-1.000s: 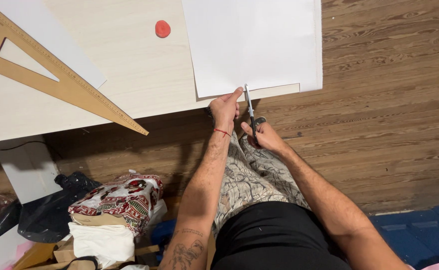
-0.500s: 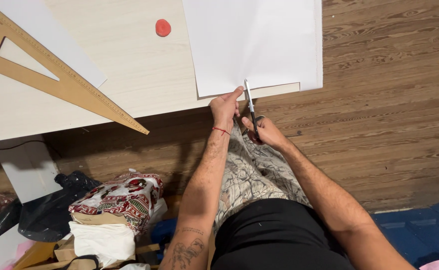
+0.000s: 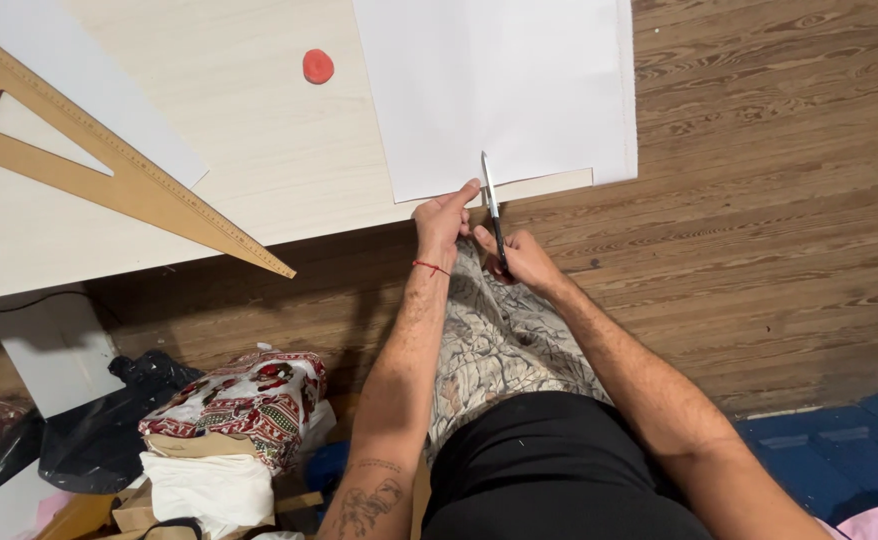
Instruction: Measuring and cutting strips of material using a triangle ruler and scissors on a workbench
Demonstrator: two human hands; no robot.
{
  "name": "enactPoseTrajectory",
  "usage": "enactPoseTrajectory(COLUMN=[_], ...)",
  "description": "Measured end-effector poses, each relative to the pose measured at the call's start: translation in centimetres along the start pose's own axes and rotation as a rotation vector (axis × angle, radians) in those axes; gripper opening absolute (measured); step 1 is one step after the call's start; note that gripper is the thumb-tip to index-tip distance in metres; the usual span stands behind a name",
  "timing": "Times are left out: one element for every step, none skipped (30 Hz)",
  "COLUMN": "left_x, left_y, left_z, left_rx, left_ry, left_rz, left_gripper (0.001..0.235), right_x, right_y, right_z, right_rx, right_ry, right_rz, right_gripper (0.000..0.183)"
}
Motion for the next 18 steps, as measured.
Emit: enactPoseTrajectory(left_x=[-0.1, -0.1, -0.2, 0.0, 0.1, 0.3, 0.3, 0.4, 0.5, 0.4, 0.3, 0.1, -0.1, -0.3, -0.6, -0.3, 0.1, 0.4], left_y=[-0.1, -0.1, -0.1, -0.1, 0.0, 0.1, 0.2, 0.3, 0.3, 0.3, 0.4, 0.4, 0.2, 0.1, 0.0, 0.1, 0.3, 0.3], left_z=[0.0, 0.0, 0.1, 0.0, -0.1, -0.2, -0.4, -0.5, -0.6, -0.4, -0.2, -0.2, 0.1, 0.4, 0.6, 0.2, -0.3, -0.8], left_rx=[0.000, -0.007, -0.013, -0.013, -0.006, 0.002, 0.001, 0.008, 0.014, 0.015, 0.024, 0.032, 0.031, 0.029, 0.027, 0.026, 0.018, 0.011], left_ry=[0.002, 0.003, 0.004, 0.006, 0.003, 0.002, 0.004, 0.004, 0.004, 0.002, 0.009, 0.018, 0.018, 0.021, 0.024, 0.021, 0.019, 0.020], left_rz=[-0.001, -0.002, -0.003, -0.003, -0.003, -0.003, -0.002, -0.002, -0.002, -0.005, -0.003, 0.000, -0.002, -0.002, -0.002, -0.004, -0.001, 0.000], left_gripper=[0.035, 0.036, 0.036, 0.036, 0.036, 0.036, 0.036, 0.037, 0.037, 0.037, 0.038, 0.040, 0.040, 0.039, 0.038, 0.038, 0.038, 0.038], right_x=[-0.1, -0.1, -0.1, 0.1, 0.3, 0.4, 0.5, 0.6, 0.8, 0.9, 1.0, 1.1, 1.2, 1.2, 1.3, 1.6, 1.9, 2.1], right_y=[0.0, -0.1, -0.1, -0.1, 0.0, 0.0, 0.0, 0.0, 0.0, 0.1, 0.1, 0.2, 0.2, 0.2, 0.2, 0.1, 0.1, 0.1], right_z=[-0.3, -0.7, -1.1, -1.2, -1.4, -1.5, -1.5, -1.6, -1.8, -2.0, -2.2, -2.4, -2.5, -2.5, -2.6, -2.6, -2.6, -2.6], right_rx=[0.000, 0.009, 0.018, 0.019, 0.024, 0.029, 0.030, 0.013, -0.004, -0.004, -0.008, -0.013, -0.015, -0.007, 0.000, -0.003, -0.010, -0.015], right_ry=[-0.002, 0.000, 0.002, 0.001, 0.004, 0.005, 0.003, 0.003, 0.002, 0.005, -0.009, -0.025, -0.025, -0.029, -0.034, -0.032, -0.035, -0.039], right_rz=[0.001, 0.000, -0.001, -0.001, 0.002, 0.005, 0.005, 0.014, 0.022, 0.024, 0.026, 0.027, 0.029, 0.031, 0.034, 0.035, 0.028, 0.023], right_gripper=[0.073, 0.074, 0.074, 0.074, 0.074, 0.074, 0.074, 0.074, 0.074, 0.074, 0.074, 0.074, 0.074, 0.074, 0.073, 0.073, 0.075, 0.078])
Point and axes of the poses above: each hand's wrist, its own x-axis towards the middle knuckle, its own y-axis out of the back of the hand, z = x × y, the point moved 1 cm from there along x, towards the middle knuckle, and after that the axes turned 13 degrees about -z, right-handed, at the moved point
